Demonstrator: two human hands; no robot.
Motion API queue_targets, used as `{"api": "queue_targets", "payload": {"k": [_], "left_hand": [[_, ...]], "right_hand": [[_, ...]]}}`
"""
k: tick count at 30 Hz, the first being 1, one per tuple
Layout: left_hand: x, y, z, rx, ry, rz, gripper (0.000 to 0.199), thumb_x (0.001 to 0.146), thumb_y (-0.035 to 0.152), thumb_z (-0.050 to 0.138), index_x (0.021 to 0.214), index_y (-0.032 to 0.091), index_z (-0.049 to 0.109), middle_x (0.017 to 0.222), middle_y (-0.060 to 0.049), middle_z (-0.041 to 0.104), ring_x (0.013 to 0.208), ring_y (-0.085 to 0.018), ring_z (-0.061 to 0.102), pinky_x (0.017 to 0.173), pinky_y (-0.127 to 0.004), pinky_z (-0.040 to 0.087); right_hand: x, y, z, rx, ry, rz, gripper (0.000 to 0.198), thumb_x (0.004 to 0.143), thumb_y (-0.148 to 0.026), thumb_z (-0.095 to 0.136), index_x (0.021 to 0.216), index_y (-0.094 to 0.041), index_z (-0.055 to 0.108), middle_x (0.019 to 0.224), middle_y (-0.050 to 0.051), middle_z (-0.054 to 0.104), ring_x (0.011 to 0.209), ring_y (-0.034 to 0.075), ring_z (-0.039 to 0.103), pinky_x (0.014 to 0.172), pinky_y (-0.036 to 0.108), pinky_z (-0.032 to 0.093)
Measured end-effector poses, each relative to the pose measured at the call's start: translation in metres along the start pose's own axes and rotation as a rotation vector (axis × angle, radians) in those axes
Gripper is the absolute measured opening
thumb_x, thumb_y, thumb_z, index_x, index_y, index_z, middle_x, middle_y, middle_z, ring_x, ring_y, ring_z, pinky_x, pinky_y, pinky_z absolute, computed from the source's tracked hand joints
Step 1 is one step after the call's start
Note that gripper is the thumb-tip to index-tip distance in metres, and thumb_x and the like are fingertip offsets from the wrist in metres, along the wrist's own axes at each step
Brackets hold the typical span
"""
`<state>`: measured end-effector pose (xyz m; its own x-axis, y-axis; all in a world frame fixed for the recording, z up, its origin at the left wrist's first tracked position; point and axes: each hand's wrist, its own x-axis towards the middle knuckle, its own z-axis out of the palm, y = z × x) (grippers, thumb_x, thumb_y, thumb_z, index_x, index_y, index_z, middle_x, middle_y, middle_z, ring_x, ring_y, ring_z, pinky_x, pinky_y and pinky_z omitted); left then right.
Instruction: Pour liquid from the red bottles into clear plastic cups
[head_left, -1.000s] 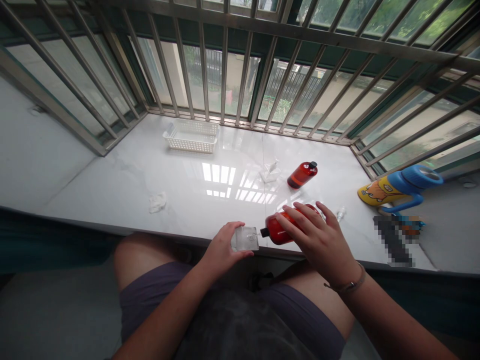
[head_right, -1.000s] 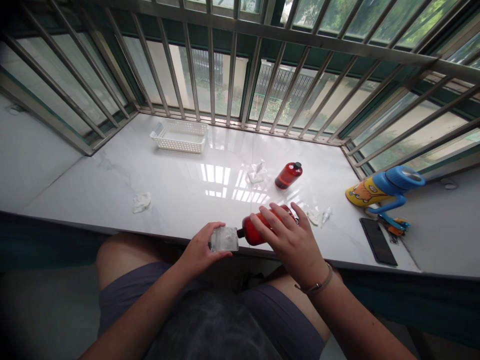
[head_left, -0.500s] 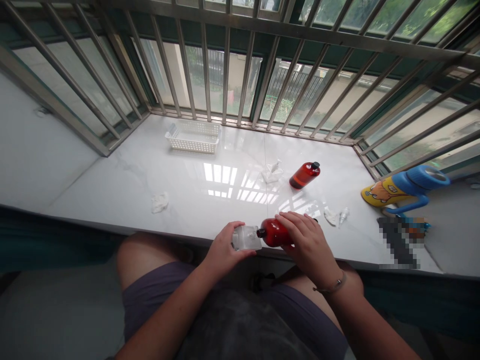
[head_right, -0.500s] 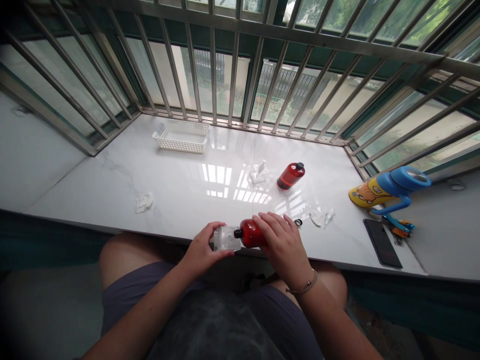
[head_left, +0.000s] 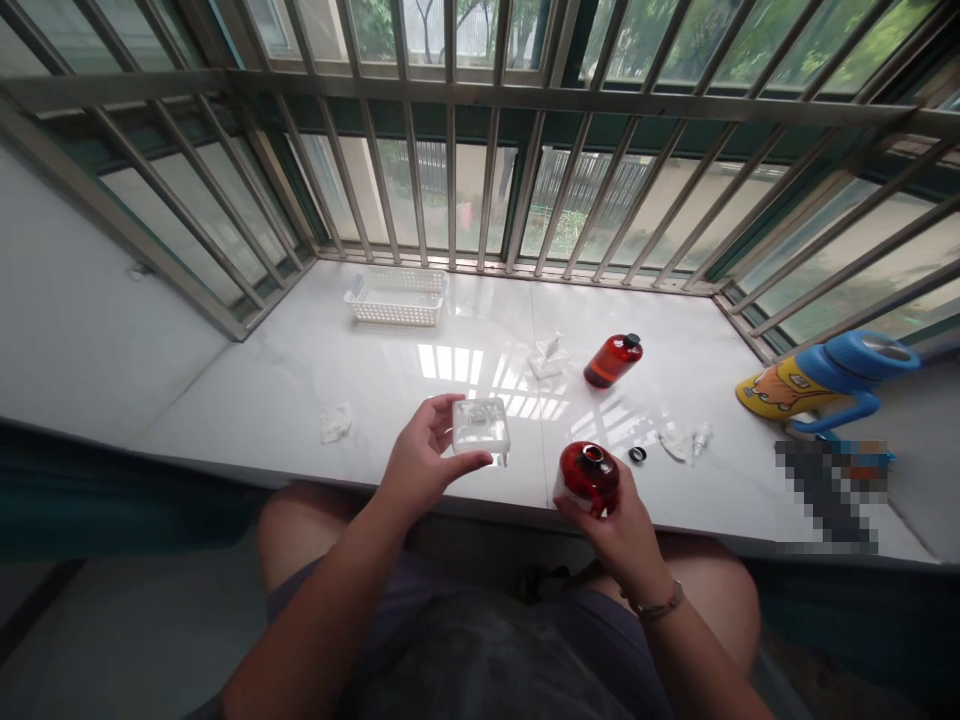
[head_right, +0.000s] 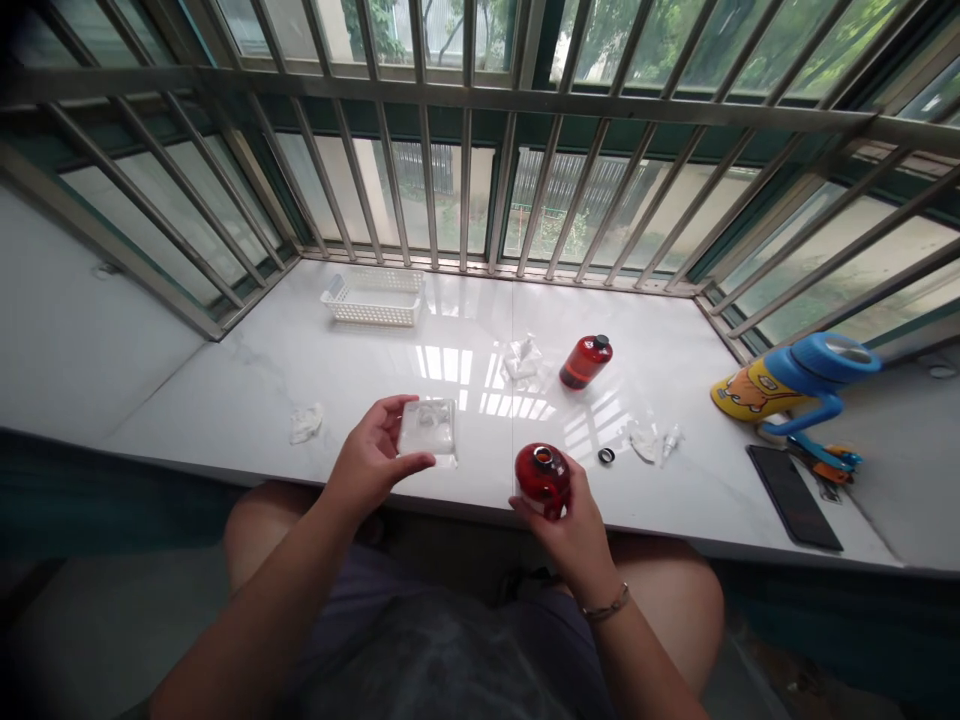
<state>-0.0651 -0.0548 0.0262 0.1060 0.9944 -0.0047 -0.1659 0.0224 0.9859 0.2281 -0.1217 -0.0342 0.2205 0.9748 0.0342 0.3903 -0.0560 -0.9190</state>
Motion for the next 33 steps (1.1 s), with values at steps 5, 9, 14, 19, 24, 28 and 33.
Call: {"api": "queue_targets", "payload": {"k": [5,9,14,19,24,28,33], "left_hand": [[0.019,0.034,-0.010,0.001,0.005,0.117,0.087,0.063,0.028,0.105,0.136,0.022,0.058,0.130,-0.012,0.073,0.129,-0.034,0.070,0.107,-0.051,0.061],[0.027,0.041,-0.012,0.048,0.006,0.153,0.088,0.062,0.028,0.105,0.135,0.023,0.057,0.131,-0.011,0.071,0.130,-0.034,0.069,0.109,-0.052,0.059],[0.027,0.012,-0.011,0.145,-0.019,0.054,0.085,0.062,0.033,0.105,0.131,0.025,0.055,0.133,-0.011,0.070,0.134,-0.034,0.067,0.113,-0.052,0.056],[0.025,-0.038,-0.015,0.168,-0.026,-0.067,0.078,0.066,0.037,0.100,0.126,0.026,0.051,0.136,-0.012,0.070,0.135,-0.032,0.068,0.114,-0.052,0.055],[0.026,-0.068,-0.025,0.205,-0.057,-0.135,0.079,0.070,0.043,0.097,0.129,0.027,0.047,0.135,-0.012,0.073,0.133,-0.031,0.071,0.116,-0.054,0.054],[0.026,-0.077,-0.029,0.224,-0.047,-0.158,0.081,0.068,0.048,0.097,0.129,0.027,0.049,0.134,-0.012,0.074,0.133,-0.032,0.071,0.115,-0.054,0.055],[0.023,-0.085,-0.028,0.181,-0.028,-0.184,0.084,0.063,0.044,0.099,0.132,0.026,0.054,0.136,-0.013,0.073,0.136,-0.034,0.068,0.116,-0.057,0.054]], "right_hand": [[-0.007,0.009,0.004,0.027,0.000,0.072,0.092,0.069,-0.068,0.092,0.143,-0.029,0.054,0.126,0.012,0.075,0.110,0.038,0.074,0.105,0.064,0.056],[-0.006,0.020,0.009,0.042,0.013,0.066,0.094,0.065,-0.068,0.093,0.141,-0.028,0.054,0.129,0.012,0.074,0.113,0.039,0.074,0.105,0.064,0.056],[0.004,0.039,0.019,0.041,0.070,-0.038,0.090,0.065,-0.061,0.096,0.138,-0.028,0.056,0.127,0.012,0.075,0.112,0.040,0.075,0.100,0.064,0.060],[0.021,0.048,0.030,-0.007,0.045,-0.163,0.081,0.074,-0.049,0.093,0.141,-0.028,0.054,0.130,0.011,0.074,0.113,0.037,0.075,0.099,0.059,0.062],[0.034,0.046,0.035,-0.045,0.008,-0.175,0.097,0.069,-0.053,0.097,0.149,-0.027,0.049,0.146,0.013,0.065,0.133,0.037,0.066,0.114,0.059,0.054],[0.030,0.053,0.021,-0.081,-0.007,-0.329,0.099,0.076,-0.060,0.092,0.156,-0.025,0.045,0.155,0.017,0.055,0.146,0.038,0.054,0.122,0.061,0.046],[0.026,0.078,-0.023,-0.202,0.195,-0.345,0.046,0.104,-0.055,0.057,0.136,-0.022,0.061,0.138,0.016,0.065,0.129,0.032,0.064,0.098,0.050,0.061]]}}
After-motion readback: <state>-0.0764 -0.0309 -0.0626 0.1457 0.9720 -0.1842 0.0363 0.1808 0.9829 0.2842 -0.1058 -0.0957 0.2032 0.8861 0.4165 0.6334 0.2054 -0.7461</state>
